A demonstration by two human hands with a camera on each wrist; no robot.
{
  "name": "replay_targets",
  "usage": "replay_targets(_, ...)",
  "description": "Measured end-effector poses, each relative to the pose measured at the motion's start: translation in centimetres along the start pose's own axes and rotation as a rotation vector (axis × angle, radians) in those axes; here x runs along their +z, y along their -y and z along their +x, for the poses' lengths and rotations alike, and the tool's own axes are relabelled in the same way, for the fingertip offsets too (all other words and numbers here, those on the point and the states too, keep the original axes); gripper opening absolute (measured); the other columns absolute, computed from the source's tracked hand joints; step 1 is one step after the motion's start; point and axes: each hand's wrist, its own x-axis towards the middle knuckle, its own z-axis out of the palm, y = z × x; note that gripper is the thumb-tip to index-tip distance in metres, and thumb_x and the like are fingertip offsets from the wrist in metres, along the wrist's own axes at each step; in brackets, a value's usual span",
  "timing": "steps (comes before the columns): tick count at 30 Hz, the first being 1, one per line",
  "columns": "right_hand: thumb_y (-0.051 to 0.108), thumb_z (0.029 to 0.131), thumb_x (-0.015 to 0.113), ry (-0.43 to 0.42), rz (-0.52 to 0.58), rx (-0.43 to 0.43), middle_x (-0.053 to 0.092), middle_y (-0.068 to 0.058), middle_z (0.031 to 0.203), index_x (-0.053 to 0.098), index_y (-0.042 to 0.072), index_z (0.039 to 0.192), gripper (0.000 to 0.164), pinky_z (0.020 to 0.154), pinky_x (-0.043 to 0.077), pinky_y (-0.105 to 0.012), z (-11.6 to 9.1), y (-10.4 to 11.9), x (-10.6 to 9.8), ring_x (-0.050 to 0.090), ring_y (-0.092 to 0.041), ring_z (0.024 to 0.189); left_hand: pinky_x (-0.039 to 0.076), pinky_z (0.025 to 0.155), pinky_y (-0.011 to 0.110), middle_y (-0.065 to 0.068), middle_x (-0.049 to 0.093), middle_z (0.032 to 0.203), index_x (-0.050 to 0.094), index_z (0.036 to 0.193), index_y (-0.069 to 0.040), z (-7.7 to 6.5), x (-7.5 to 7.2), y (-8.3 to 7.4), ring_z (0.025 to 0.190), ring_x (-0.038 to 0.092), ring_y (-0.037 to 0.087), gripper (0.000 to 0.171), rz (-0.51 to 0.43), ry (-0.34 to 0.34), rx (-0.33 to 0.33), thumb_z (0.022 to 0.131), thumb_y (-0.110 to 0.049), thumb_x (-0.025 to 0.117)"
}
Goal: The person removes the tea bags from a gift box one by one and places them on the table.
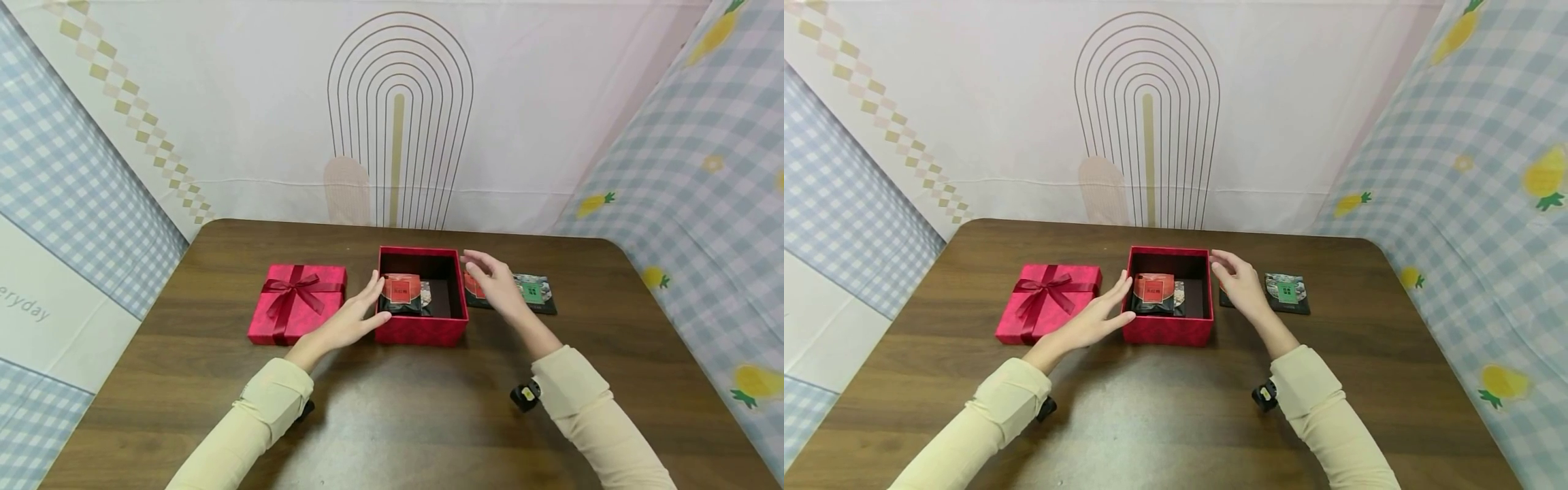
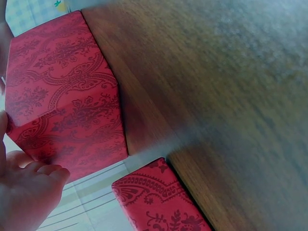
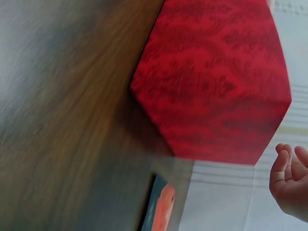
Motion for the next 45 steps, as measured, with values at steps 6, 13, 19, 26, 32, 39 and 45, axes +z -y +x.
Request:
replay_targets(6, 0.012, 0.095, 0.047, 0.050, 0.044, -0.007, 0.054, -0.020, 0.124, 0.047, -0.003, 0.130, 0.038, 0.073, 0.048, -0.024, 0.2, 1.5, 1.6, 0.055, -0.012, 0.090, 0.020, 0.109, 0.044, 0.017, -0.001, 0.152, 0.012, 0.145, -0.002, 0.1, 0.0, 0.0, 0.136, 0.016, 0.030, 0.070, 0.002, 0.001, 0.004, 0.094, -0.027, 0.051)
replay_targets(13, 0.011, 0.096, 0.045, 0.177, 0.055, 0.002, 0.048, -0.023, 0.131, 0.041, -0.004, 0.133, 0.041, 0.090, 0.045, -0.041, 0.4, 2.2, 3.4, 0.052, -0.035, 0.111, 0.020, 0.108, 0.044, 0.015, -0.002, 0.152, 0.011, 0.145, -0.002, 0.0, 0.0, 0.1, 0.137, 0.016, 0.029, 0.070, -0.007, 0.001, -0.002, 0.093, -0.028, 0.052)
replay_targets(19, 0.017, 0.097, 0.044, 0.268, -0.070, 0.055, 0.041, -0.023, 0.137, 0.036, -0.004, 0.137, 0.045, 0.100, 0.036, -0.046, 1.0, 2.2, 5.0, 0.044, -0.034, 0.121, 0.019, 0.109, 0.043, 0.016, -0.002, 0.152, 0.011, 0.145, -0.002, 0.0, 0.0, 0.1, 0.137, 0.015, 0.029, 0.070, -0.007, 0.002, -0.006, 0.094, -0.028, 0.051)
replay_targets(26, 0.016, 0.097, 0.041, 0.320, -0.252, 0.127, 0.041, -0.023, 0.136, 0.033, -0.004, 0.138, 0.046, 0.100, 0.034, -0.048, 2.1, 1.7, 6.7, 0.041, -0.035, 0.123, 0.019, 0.109, 0.044, 0.017, -0.001, 0.152, 0.011, 0.145, -0.002, -0.1, -0.1, 0.0, 0.137, 0.015, 0.029, 0.070, -0.007, 0.002, -0.009, 0.094, -0.029, 0.050)
replay_targets(32, 0.015, 0.096, 0.041, 0.433, -0.398, 0.224, 0.043, -0.027, 0.133, 0.027, -0.007, 0.140, 0.050, 0.101, 0.033, -0.047, 2.6, 1.5, 7.4, 0.040, -0.036, 0.124, 0.020, 0.108, 0.044, 0.016, -0.002, 0.152, 0.010, 0.146, -0.004, -0.1, -0.2, -0.3, 0.137, 0.016, 0.029, 0.070, -0.012, 0.010, -0.009, 0.094, -0.029, 0.050)
replay_targets(39, 0.023, 0.096, 0.043, 0.531, -0.413, 0.255, 0.032, -0.024, 0.142, 0.024, -0.002, 0.142, 0.056, 0.106, 0.024, -0.049, 2.8, 1.2, 7.5, 0.029, -0.035, 0.132, 0.020, 0.108, 0.045, 0.013, -0.003, 0.152, 0.011, 0.146, -0.002, -0.1, -0.3, -0.3, 0.136, 0.016, 0.030, 0.070, -0.010, 0.014, -0.016, 0.094, -0.028, 0.050)
replay_targets(45, 0.025, 0.096, 0.044, 0.511, -0.418, 0.231, 0.035, -0.023, 0.140, 0.028, -0.003, 0.141, 0.056, 0.105, 0.027, -0.049, 2.8, 1.0, 7.7, 0.032, -0.035, 0.130, 0.020, 0.108, 0.045, 0.016, -0.003, 0.152, 0.011, 0.145, -0.001, -0.1, -0.2, -0.3, 0.136, 0.016, 0.030, 0.070, -0.014, 0.015, -0.016, 0.094, -0.027, 0.050)
